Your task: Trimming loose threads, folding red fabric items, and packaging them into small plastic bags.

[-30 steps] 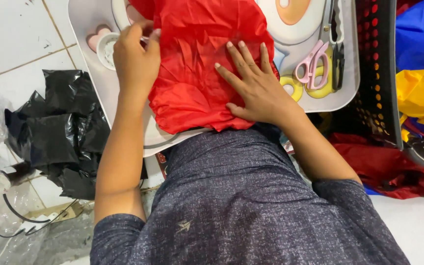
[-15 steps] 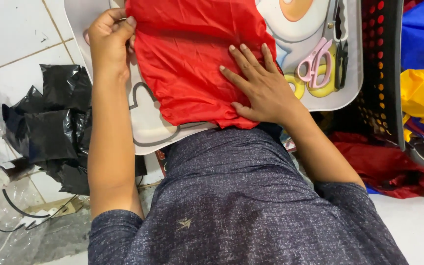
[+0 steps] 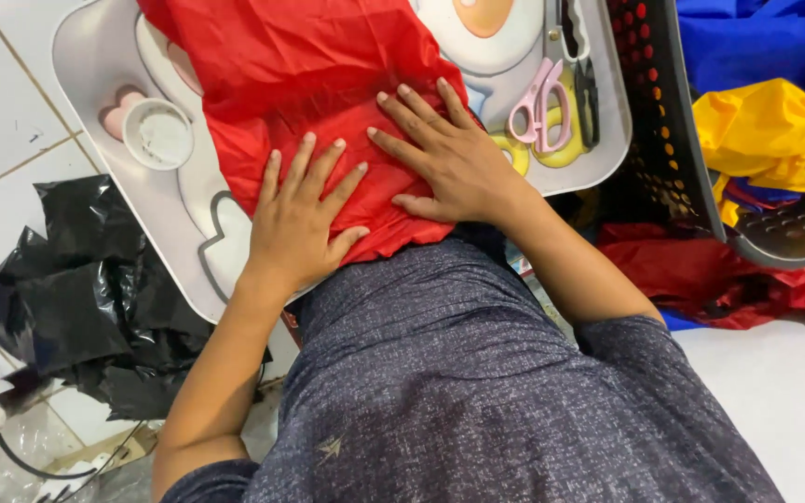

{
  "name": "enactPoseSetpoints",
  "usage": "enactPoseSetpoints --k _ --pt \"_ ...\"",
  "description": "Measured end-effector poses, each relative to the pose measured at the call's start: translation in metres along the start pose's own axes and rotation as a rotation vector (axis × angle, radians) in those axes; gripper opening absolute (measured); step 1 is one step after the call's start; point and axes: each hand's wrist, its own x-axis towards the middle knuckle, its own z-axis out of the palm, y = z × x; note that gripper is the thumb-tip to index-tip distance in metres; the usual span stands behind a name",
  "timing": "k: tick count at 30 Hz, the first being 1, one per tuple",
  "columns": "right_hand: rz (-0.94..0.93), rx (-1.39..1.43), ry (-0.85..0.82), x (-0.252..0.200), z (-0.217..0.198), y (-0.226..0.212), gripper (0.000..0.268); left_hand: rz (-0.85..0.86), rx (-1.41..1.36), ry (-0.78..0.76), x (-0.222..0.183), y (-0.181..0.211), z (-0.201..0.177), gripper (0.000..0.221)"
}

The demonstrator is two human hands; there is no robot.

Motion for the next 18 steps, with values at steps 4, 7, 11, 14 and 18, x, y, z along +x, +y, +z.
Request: enactPoseSetpoints --k 4,7,11,14,18 --pt "0.0 0.039 0.068 -0.002 0.003 -0.002 0.081 -0.015 -0.036 -0.036 -0.006 0.009 -0.003 0.08" --pt "-0.036 0.066 0.224 -0.004 0.001 0.0 0.068 0.027 -0.017 -0.037 -0.002 0.009 0.002 0.081" --pt "0.04 0.001 0.548 -0.019 -0.011 0.0 0.03 0.048 0.02 -0.05 -0.003 0.011 0.005 0.078" --pt "0.184 -0.1 0.729 -0.024 -0.032 0.013 0.032 0.045 0.003 -0.04 -0.005 0.009 0.009 0.078" --pt "0.306 -0.194 0.721 -0.013 -0.054 0.058 0.042 0.044 -0.003 -0.007 -0.004 0.013 0.007 0.077"
